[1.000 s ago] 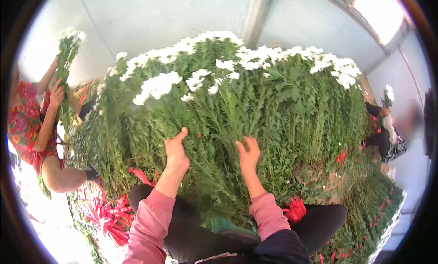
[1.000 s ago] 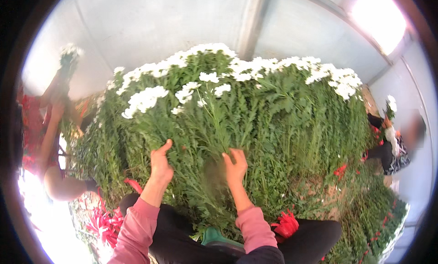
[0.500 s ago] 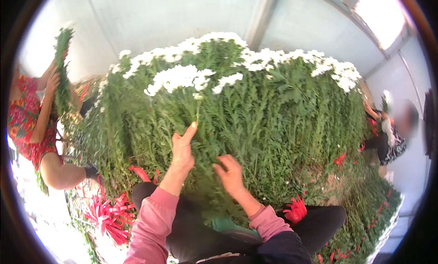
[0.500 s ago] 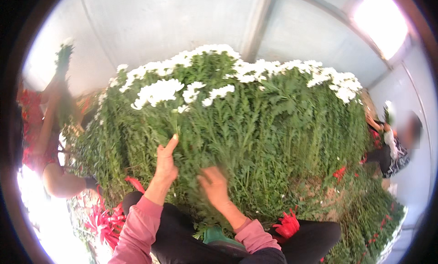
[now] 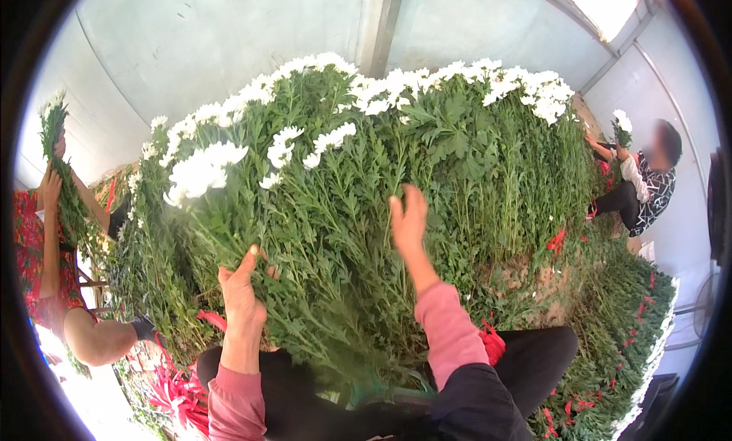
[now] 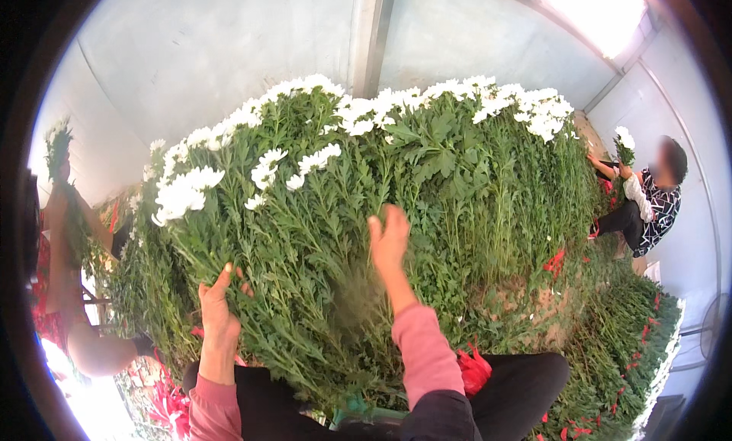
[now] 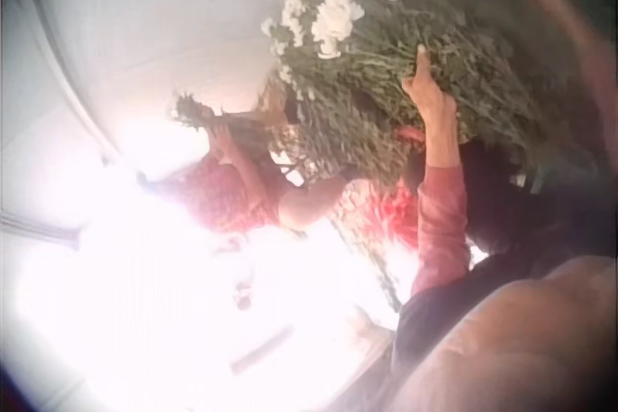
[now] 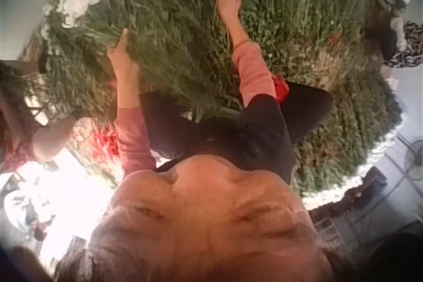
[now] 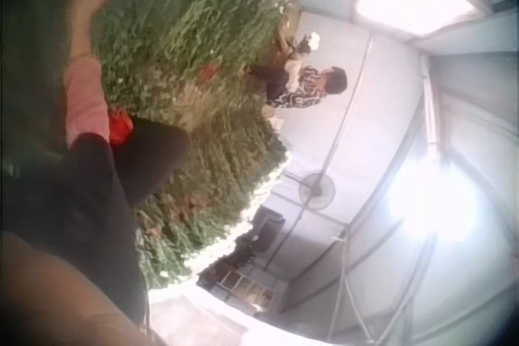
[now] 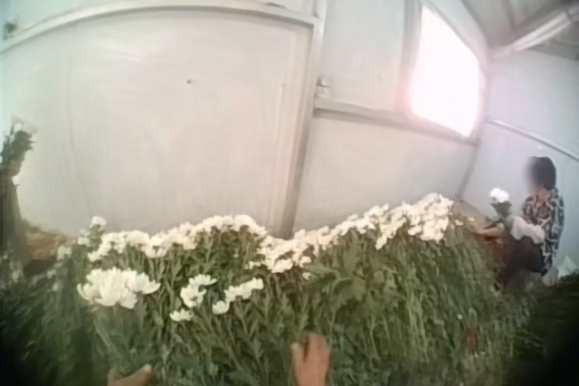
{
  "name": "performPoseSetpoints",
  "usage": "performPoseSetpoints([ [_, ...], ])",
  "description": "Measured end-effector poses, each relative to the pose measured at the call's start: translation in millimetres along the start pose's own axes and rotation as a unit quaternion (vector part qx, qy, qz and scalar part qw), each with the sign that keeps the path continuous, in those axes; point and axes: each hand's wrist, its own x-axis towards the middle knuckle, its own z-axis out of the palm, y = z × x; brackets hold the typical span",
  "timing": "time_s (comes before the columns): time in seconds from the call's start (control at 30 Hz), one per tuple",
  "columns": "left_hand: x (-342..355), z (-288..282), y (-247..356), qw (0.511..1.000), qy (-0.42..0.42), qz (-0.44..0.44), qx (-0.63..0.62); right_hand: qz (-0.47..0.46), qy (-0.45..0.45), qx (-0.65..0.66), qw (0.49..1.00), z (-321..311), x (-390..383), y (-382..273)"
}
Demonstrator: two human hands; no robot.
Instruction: The person gathers white chrysanthemum stems from a large pile, aligns them into a bunch, and ties the stems with a red ribbon. The person repeats this process multiple times, creating several tied bouquets.
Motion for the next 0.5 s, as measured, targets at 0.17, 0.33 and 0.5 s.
performPoseSetpoints([
  [0.17, 2, 20, -7, 0.999, -0.033, -0.001, 0.010, -0.001, -0.071, -0.114, 0.991, 43, 39, 78],
  [0.33, -2, 9, -2, 0.999, -0.027, 0.031, 0.029, 0.008, -0.096, -0.069, 0.993, 32, 69, 61],
  [0.5, 0, 12, -4, 0.999, -0.024, 0.025, 0.024, 0.139, -0.106, -0.171, 0.970, -55, 200, 148],
])
